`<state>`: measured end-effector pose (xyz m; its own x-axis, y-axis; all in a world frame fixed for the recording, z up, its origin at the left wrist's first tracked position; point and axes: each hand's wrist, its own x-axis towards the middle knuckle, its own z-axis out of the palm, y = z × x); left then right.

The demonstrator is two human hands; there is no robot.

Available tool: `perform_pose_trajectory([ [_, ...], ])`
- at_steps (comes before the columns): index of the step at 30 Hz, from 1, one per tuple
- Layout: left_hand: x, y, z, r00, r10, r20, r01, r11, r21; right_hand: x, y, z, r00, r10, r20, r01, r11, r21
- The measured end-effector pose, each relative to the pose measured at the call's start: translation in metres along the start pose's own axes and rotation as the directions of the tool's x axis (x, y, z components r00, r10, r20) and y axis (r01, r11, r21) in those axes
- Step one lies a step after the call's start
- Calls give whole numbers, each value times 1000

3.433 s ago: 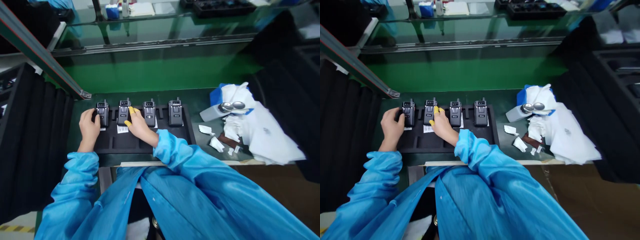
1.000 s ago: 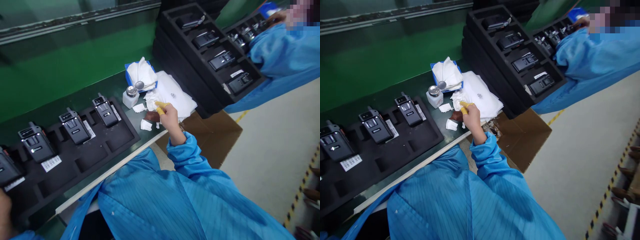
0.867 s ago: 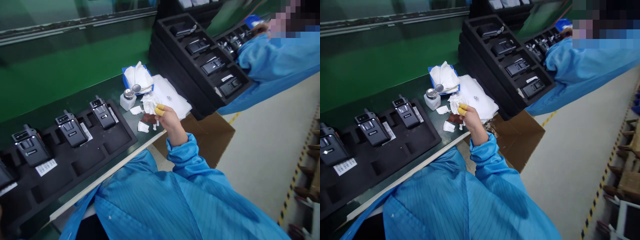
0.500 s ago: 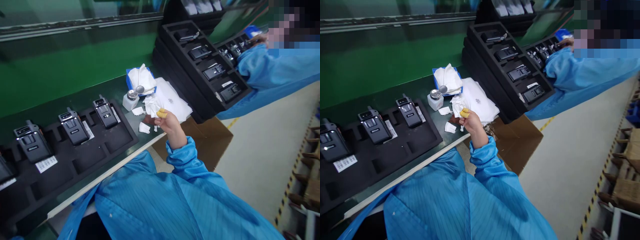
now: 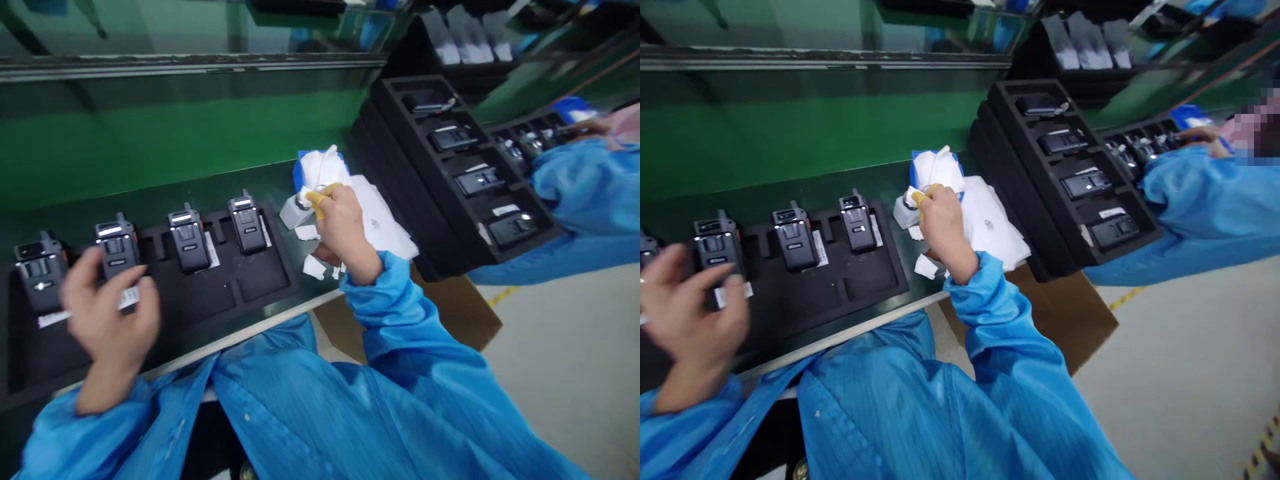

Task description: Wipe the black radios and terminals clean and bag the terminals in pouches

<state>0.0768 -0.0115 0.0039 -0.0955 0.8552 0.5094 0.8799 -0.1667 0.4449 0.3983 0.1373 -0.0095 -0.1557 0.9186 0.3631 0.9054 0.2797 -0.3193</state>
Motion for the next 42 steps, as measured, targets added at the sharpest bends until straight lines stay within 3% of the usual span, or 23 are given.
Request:
perform_pose_trajectory([
  [1,-3,6,10,996,69,-48,-69,998,3,2,-2,0,1000,-9,28,10,999,-41],
  [5,-7,32,53,937,325,126,-305,940,-154,2,-3,-1,998,-32,54,39,990,-132],
  [10,-11,47,81,860,394,324,-328,914,-240,1,0,-2,998,-32,56,41,987,-158],
  [15,-8,43,87,860,357,363,-289,929,-229,3,-1,-1,997,-4,83,16,989,-150],
  [21,26,38,87,857,338,390,-300,941,-156,9,-4,-10,998,5,68,4,991,-132],
  [24,45,43,88,867,211,452,-188,978,-95,0,6,-26,999,41,15,-38,988,-150],
  [27,61,53,93,881,16,472,-33,999,26,-26,26,-33,989,150,-12,-150,970,-193],
  [32,80,74,117,879,-75,471,17,992,127,-77,53,-9,935,309,175,-279,944,-173],
  [35,86,82,135,871,-90,483,9,986,168,-93,54,5,924,327,200,-292,938,-185],
  [39,88,81,152,894,-98,437,34,988,152,-88,39,10,916,347,199,-298,923,-242],
  [42,88,73,155,913,-118,391,87,991,98,-70,25,12,932,297,210,-244,939,-244],
])
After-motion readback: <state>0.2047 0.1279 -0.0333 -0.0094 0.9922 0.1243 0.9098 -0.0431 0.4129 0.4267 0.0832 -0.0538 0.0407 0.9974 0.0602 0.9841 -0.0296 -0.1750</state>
